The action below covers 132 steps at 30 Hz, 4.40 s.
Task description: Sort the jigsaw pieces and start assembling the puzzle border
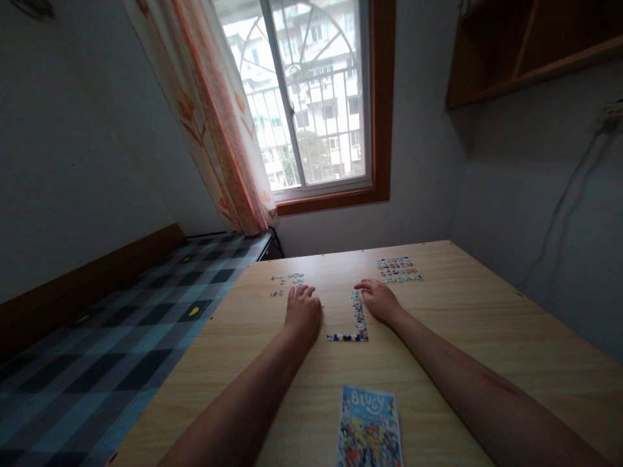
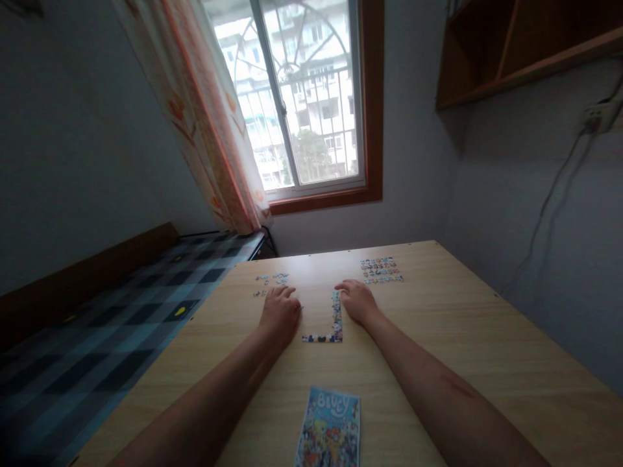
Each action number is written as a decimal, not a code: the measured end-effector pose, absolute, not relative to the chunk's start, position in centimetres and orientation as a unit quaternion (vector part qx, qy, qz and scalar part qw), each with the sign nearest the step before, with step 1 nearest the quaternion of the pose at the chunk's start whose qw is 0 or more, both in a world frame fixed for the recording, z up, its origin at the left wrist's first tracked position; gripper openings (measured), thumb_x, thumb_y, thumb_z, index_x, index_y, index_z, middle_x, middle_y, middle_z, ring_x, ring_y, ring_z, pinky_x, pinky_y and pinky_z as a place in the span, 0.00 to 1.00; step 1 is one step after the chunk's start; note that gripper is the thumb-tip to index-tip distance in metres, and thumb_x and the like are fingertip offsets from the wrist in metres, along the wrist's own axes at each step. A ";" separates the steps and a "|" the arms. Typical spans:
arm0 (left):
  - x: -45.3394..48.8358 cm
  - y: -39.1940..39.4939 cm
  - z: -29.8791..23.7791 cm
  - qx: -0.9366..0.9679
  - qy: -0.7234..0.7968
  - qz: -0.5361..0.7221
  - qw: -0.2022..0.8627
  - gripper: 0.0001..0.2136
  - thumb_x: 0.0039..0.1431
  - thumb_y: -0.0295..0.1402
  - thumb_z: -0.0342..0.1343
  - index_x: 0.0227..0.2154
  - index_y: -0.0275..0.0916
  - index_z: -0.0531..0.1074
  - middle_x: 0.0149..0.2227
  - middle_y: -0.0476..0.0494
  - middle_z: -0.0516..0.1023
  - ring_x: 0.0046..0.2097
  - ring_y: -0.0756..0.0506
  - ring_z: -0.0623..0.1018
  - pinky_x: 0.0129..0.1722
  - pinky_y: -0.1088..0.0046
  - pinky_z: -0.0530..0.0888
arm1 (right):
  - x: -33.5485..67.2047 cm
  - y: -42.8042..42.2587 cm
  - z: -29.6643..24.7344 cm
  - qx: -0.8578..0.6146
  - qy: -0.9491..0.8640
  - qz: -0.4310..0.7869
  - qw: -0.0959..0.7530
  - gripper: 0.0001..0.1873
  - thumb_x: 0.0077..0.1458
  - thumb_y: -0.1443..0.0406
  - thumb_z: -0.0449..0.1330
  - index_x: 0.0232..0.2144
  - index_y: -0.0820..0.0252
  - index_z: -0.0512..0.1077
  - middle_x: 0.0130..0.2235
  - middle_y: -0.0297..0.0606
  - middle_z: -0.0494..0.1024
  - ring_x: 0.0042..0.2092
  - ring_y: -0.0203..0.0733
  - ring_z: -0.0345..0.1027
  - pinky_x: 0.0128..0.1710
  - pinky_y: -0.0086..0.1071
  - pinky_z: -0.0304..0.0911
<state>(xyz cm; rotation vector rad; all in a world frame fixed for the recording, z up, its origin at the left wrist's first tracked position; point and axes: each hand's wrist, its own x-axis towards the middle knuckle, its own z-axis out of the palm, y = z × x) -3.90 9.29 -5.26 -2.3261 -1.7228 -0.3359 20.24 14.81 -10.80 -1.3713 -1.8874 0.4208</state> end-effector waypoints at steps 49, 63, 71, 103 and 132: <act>1.1 15.2 -8.2 -0.788 -0.562 -0.248 -0.046 0.08 0.58 0.31 0.57 0.36 0.41 0.81 0.46 0.42 0.81 0.49 0.42 0.76 0.55 0.64 0.69 | 19.9 13.8 -9.6 -0.566 -0.761 0.105 0.299 0.17 0.58 0.68 0.57 0.43 0.52 0.83 0.51 0.41 0.80 0.54 0.46 0.70 0.59 0.37 0.57; 0.9 15.3 -8.4 -0.801 -0.537 -0.261 -0.042 0.08 0.59 0.31 0.58 0.37 0.42 0.82 0.45 0.42 0.81 0.48 0.42 0.77 0.55 0.63 0.71 | 19.9 13.5 -9.3 -0.565 -0.765 0.099 0.294 0.16 0.58 0.67 0.57 0.43 0.52 0.83 0.51 0.40 0.80 0.53 0.46 0.70 0.59 0.37 0.57; 0.7 14.9 -8.4 -0.809 -0.523 -0.266 -0.045 0.10 0.61 0.31 0.57 0.37 0.45 0.84 0.45 0.44 0.81 0.46 0.43 0.77 0.54 0.65 0.71 | 20.0 13.4 -9.4 -0.560 -0.766 0.109 0.296 0.17 0.59 0.67 0.57 0.45 0.51 0.83 0.52 0.40 0.80 0.54 0.46 0.69 0.60 0.37 0.57; -8.3 15.9 -8.5 -0.601 -0.783 -0.152 0.061 0.21 0.63 0.31 0.46 0.55 0.41 0.75 0.67 0.31 0.62 0.70 0.30 0.55 0.65 0.36 0.51 | 19.9 13.2 -10.1 -0.542 -0.777 0.102 0.303 0.21 0.61 0.68 0.52 0.54 0.56 0.76 0.55 0.40 0.79 0.56 0.46 0.70 0.60 0.39 0.56; -3.4 9.8 -5.2 -0.740 -0.667 -0.047 0.068 0.12 0.61 0.26 0.49 0.35 0.36 0.80 0.38 0.32 0.80 0.43 0.38 0.78 0.44 0.62 0.72 | 19.7 12.9 -9.7 -0.520 -0.785 0.104 0.319 0.18 0.59 0.69 0.54 0.49 0.56 0.78 0.52 0.40 0.80 0.55 0.45 0.69 0.59 0.39 0.55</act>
